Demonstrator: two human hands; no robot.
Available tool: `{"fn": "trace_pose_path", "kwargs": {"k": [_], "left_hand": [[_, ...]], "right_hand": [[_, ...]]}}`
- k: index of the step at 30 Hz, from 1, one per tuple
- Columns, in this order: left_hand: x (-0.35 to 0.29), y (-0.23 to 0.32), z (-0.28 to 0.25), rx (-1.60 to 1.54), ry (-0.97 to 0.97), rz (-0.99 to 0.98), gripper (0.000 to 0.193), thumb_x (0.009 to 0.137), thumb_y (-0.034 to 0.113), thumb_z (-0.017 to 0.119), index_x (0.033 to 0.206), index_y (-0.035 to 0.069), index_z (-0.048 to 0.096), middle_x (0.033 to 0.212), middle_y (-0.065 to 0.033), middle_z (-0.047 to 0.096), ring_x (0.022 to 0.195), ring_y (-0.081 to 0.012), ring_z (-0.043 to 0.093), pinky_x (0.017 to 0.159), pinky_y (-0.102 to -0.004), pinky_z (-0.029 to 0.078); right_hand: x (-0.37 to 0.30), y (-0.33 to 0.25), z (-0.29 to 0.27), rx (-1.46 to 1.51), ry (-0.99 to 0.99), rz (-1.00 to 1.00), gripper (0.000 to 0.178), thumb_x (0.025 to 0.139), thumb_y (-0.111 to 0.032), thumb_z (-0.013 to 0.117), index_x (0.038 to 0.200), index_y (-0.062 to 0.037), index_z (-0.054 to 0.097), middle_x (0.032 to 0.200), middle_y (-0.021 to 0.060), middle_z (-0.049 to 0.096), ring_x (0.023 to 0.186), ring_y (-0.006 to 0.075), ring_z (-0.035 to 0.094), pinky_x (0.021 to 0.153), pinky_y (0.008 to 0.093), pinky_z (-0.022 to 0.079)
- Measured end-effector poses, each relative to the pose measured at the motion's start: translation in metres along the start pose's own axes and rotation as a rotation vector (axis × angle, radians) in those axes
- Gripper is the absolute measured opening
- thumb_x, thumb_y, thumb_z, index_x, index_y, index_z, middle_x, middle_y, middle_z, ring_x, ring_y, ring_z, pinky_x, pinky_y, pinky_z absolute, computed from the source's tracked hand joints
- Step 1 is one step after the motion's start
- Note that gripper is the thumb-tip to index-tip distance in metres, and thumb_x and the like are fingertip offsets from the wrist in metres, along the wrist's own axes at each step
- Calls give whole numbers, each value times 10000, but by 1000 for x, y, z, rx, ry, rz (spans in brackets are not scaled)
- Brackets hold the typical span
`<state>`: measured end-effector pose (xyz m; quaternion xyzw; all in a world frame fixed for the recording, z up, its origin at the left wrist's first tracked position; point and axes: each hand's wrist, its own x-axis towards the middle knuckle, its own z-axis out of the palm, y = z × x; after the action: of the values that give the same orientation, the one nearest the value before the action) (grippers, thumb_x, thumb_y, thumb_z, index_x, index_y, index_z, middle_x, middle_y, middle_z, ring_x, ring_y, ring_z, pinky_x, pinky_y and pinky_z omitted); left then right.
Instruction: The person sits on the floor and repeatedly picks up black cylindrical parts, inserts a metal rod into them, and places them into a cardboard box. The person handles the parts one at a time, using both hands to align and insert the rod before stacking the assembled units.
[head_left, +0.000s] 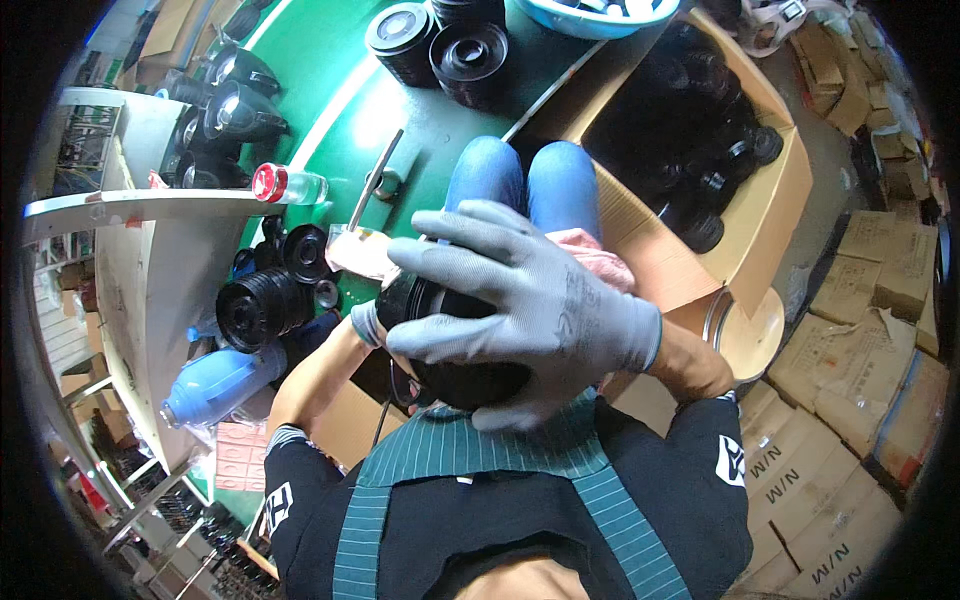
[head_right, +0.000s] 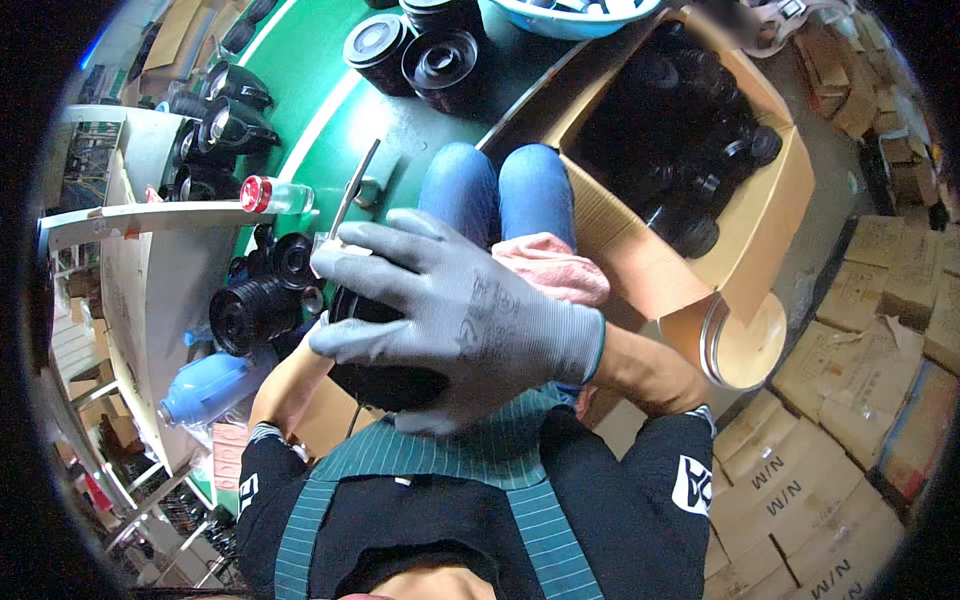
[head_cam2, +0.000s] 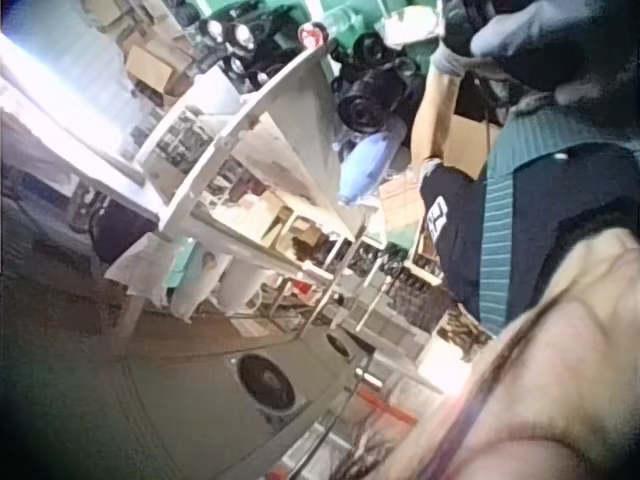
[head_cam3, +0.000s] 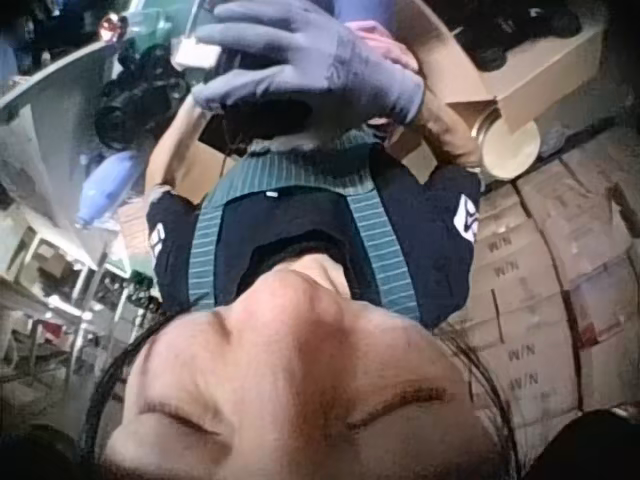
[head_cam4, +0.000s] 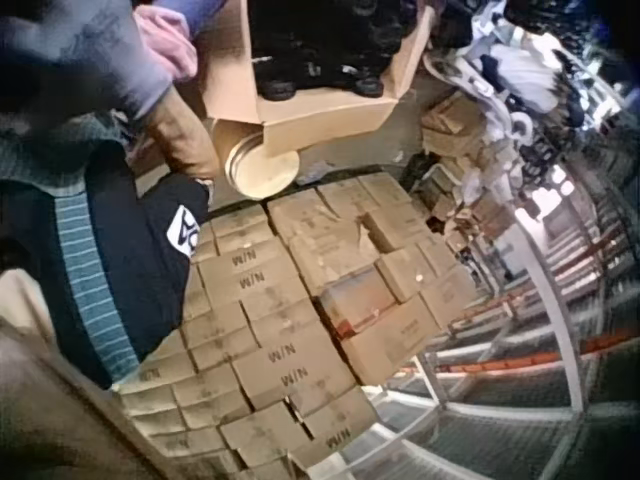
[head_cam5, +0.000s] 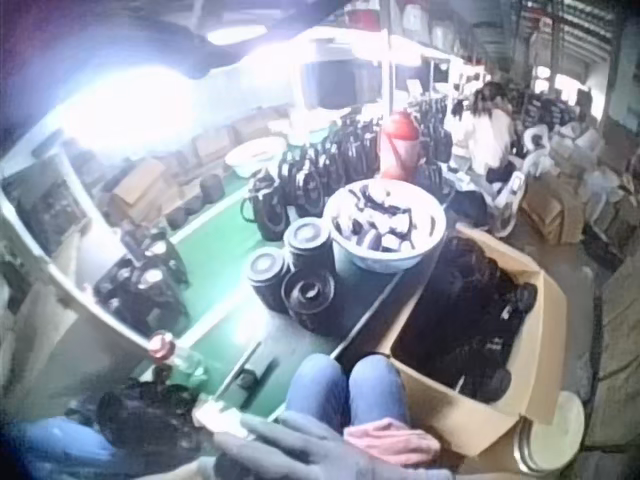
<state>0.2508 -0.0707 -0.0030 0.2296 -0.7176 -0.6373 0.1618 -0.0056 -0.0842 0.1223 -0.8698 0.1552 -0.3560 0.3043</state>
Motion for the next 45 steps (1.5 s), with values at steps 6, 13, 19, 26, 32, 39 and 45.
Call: {"fn": "trace_pose_path", "kwargs": {"k": [6,13,19,26,32,39,45], "left_hand": [[-27,-4,-40,-21,461,-68,565,926,215,816,1407,-36,657,1332,-181,728,1166,-275,722,1049,-405,563],[-54,19,-72,479,1004,8,543,922,190,818,1391,-41,670,1305,-176,743,1136,-274,734,1024,-400,577],[-34,24,-77,788,973,209,432,910,127,794,1302,-44,731,1227,-146,776,1070,-266,748,1004,-387,569],[-149,-201,-108,-922,760,-125,726,1121,609,396,1451,1,620,1390,-158,701,1255,-302,664,1143,-472,500],[-23,40,-83,635,736,89,558,986,449,707,1272,-29,740,1212,-158,784,1073,-289,763,988,-413,594],[-58,2,-70,-371,1001,-69,434,940,338,747,1225,13,779,1141,-80,810,1034,-266,787,965,-386,604],[-65,-10,-40,-362,1056,31,429,961,342,718,1245,26,776,1171,-109,806,1043,-285,789,941,-389,617]], "right_hand": [[-35,51,-1,116,226,258,1187,835,-583,801,1725,-75,203,1785,260,152,1662,454,93,1325,557,115],[-32,50,4,1234,568,830,1021,1013,-824,430,1741,-146,200,1776,256,176,1650,333,208,1329,468,165],[-19,69,43,626,683,627,587,1183,-358,416,1588,67,413,1592,231,482,1524,308,429,1288,379,263],[-40,65,49,164,549,241,955,1015,-649,580,1639,52,402,1708,334,273,1567,463,331,1292,511,216],[-62,81,47,595,613,637,625,1193,-346,347,1673,50,287,1682,219,407,1525,303,446,1292,342,278],[-77,53,0,494,223,730,1000,1087,-653,472,1714,38,111,1776,220,211,1640,315,222,1334,408,197],[-36,51,45,554,582,349,946,1076,-672,474,1686,27,287,1713,243,338,1586,350,355,1290,397,268]]}}
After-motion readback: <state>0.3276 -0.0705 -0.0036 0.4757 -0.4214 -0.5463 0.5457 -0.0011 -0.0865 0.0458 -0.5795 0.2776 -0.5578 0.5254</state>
